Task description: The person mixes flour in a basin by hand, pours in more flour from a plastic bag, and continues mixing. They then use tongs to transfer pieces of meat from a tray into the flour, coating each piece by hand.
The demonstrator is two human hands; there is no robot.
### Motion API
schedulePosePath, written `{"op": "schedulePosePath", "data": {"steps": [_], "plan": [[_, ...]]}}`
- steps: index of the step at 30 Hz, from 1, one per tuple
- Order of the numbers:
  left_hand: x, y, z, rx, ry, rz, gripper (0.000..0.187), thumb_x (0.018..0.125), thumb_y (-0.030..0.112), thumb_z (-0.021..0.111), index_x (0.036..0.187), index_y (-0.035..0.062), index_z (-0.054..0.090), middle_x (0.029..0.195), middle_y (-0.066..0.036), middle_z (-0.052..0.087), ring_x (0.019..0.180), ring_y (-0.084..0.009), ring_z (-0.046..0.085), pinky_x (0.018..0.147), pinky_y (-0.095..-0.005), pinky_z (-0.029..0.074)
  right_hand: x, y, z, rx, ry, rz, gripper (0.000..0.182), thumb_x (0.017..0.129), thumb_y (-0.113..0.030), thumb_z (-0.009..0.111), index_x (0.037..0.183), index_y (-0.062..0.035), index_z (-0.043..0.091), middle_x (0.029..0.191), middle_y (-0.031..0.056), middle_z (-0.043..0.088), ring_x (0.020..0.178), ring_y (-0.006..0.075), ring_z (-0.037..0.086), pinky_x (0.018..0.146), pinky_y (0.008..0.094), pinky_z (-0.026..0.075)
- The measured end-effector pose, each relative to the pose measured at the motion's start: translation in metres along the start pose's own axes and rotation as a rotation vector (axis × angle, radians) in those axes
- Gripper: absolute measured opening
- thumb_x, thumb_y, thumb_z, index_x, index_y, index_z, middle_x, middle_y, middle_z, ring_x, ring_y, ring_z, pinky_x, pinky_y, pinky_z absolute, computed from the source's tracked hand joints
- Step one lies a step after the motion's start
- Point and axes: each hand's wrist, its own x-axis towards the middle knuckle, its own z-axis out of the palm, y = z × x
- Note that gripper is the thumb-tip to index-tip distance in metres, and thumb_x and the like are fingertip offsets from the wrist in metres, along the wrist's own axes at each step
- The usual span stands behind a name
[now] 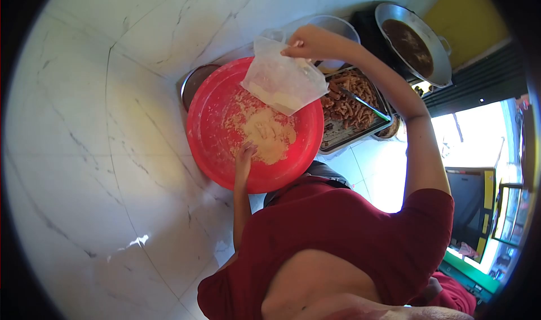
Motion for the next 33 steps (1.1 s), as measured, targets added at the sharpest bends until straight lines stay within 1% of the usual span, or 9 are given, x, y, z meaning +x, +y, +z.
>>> {"op": "schedulePosePath", "data": {"steps": [5, 6, 9, 10, 14, 18, 20, 26, 33], "plan": [[0.018, 0.009, 0.007, 0.029, -0.026, -0.033, 0.035, 0.086, 0.017, 0.054, 0.114, -0.004, 0.05, 0.101, -0.012, 0.059, 0.093, -0.0182, 0.057, 0.084, -0.026, 0.044, -0.006, 0.017, -0.062, -0.093, 0.146, -0.014, 0.043, 0.081, -0.038, 0.058, 0.072, 0.0048, 0.062, 0.058, 0.0112, 0.059, 0.051, 0.0164, 0.057, 0.051, 0.0288, 0.048], [0.022, 0.017, 0.014, 0.054, -0.019, -0.041, 0.035, 0.086, 0.017, 0.054, 0.113, -0.0041, 0.05, 0.101, -0.012, 0.059, 0.093, -0.0182, 0.057, 0.084, -0.026, 0.044, -0.013, 0.007, -0.08, -0.127, 0.131, 0.049, 0.033, 0.08, -0.029, 0.06, 0.073, 0.0029, 0.062, 0.064, 0.0138, 0.061, 0.058, 0.0229, 0.061, 0.057, 0.0312, 0.049], [0.025, 0.049, 0.042, 0.124, -0.029, -0.044, 0.033, 0.086, 0.015, 0.053, 0.113, -0.0043, 0.051, 0.101, -0.012, 0.058, 0.095, -0.0182, 0.056, 0.086, -0.0263, 0.044, -0.015, 0.022, -0.132, -0.304, 0.169, 0.268, 0.029, 0.078, -0.03, 0.06, 0.08, -0.0015, 0.066, 0.081, 0.014, 0.064, 0.073, 0.0233, 0.061, 0.068, 0.0369, 0.048], [0.029, 0.056, 0.049, 0.145, -0.056, -0.031, 0.033, 0.087, 0.015, 0.052, 0.113, -0.0043, 0.05, 0.103, -0.012, 0.057, 0.096, -0.0182, 0.056, 0.086, -0.0265, 0.043, -0.01, 0.058, -0.142, -0.375, 0.315, 0.01, 0.039, 0.079, -0.031, 0.06, 0.076, 0.0074, 0.063, 0.059, 0.018, 0.061, 0.049, 0.0236, 0.058, 0.05, 0.0332, 0.046], [0.056, 0.037, 0.067, -0.014, -0.226, 0.09, 0.033, 0.089, 0.016, 0.049, 0.116, -0.0041, 0.048, 0.108, -0.012, 0.054, 0.097, -0.0168, 0.055, 0.087, -0.0256, 0.042, -0.015, 0.089, -0.189, -0.484, 0.334, 0.175, 0.037, 0.077, -0.029, 0.06, 0.069, 0.0062, 0.063, 0.055, 0.0162, 0.059, 0.046, 0.0227, 0.057, 0.049, 0.0344, 0.046], [0.058, 0.061, 0.098, 0.069, -0.226, -0.014, 0.031, 0.091, 0.015, 0.048, 0.116, -0.0027, 0.048, 0.107, -0.009, 0.054, 0.094, -0.0143, 0.054, 0.084, -0.0233, 0.041, -0.008, 0.129, -0.215, -0.57, 0.322, 0.246, 0.03, 0.074, -0.025, 0.064, 0.068, 0.0038, 0.063, 0.06, 0.0178, 0.06, 0.054, 0.0276, 0.059, 0.054, 0.0375, 0.047], [0.066, 0.053, 0.103, 0.074, -0.244, 0.037, 0.029, 0.091, 0.014, 0.048, 0.115, -0.0019, 0.049, 0.101, -0.006, 0.055, 0.088, -0.0109, 0.053, 0.079, -0.0206, 0.041, 0.002, 0.174, -0.221, -0.717, 0.39, 0.158, 0.026, 0.071, -0.023, 0.066, 0.068, 0.0026, 0.063, 0.064, 0.0189, 0.061, 0.061, 0.0304, 0.06, 0.058, 0.0389, 0.047], [0.081, 0.064, 0.12, 0.08, -0.278, 0.09, 0.025, 0.09, 0.015, 0.049, 0.11, 0.0, 0.051, 0.085, 0.003, 0.049, 0.069, -0.0033, 0.039, 0.062, -0.0168, 0.034, 0.016, 0.23, -0.226, -0.798, 0.34, 0.345, 0.023, 0.068, -0.021, 0.068, 0.072, 0.0015, 0.062, 0.071, 0.0206, 0.061, 0.072, 0.0344, 0.06, 0.064, 0.0423, 0.047], [0.091, 0.06, 0.12, 0.12, -0.264, 0.132, 0.023, 0.09, 0.016, 0.049, 0.11, 0.0026, 0.052, 0.084, 0.003, 0.047, 0.069, -0.0028, 0.037, 0.062, -0.0167, 0.034, 0.039, 0.322, -0.188, -0.943, 0.442, 0.233, 0.02, 0.065, -0.014, 0.066, 0.079, -0.001, 0.059, 0.082, 0.0186, 0.059, 0.082, 0.0348, 0.057, 0.07, 0.0442, 0.047]]}}
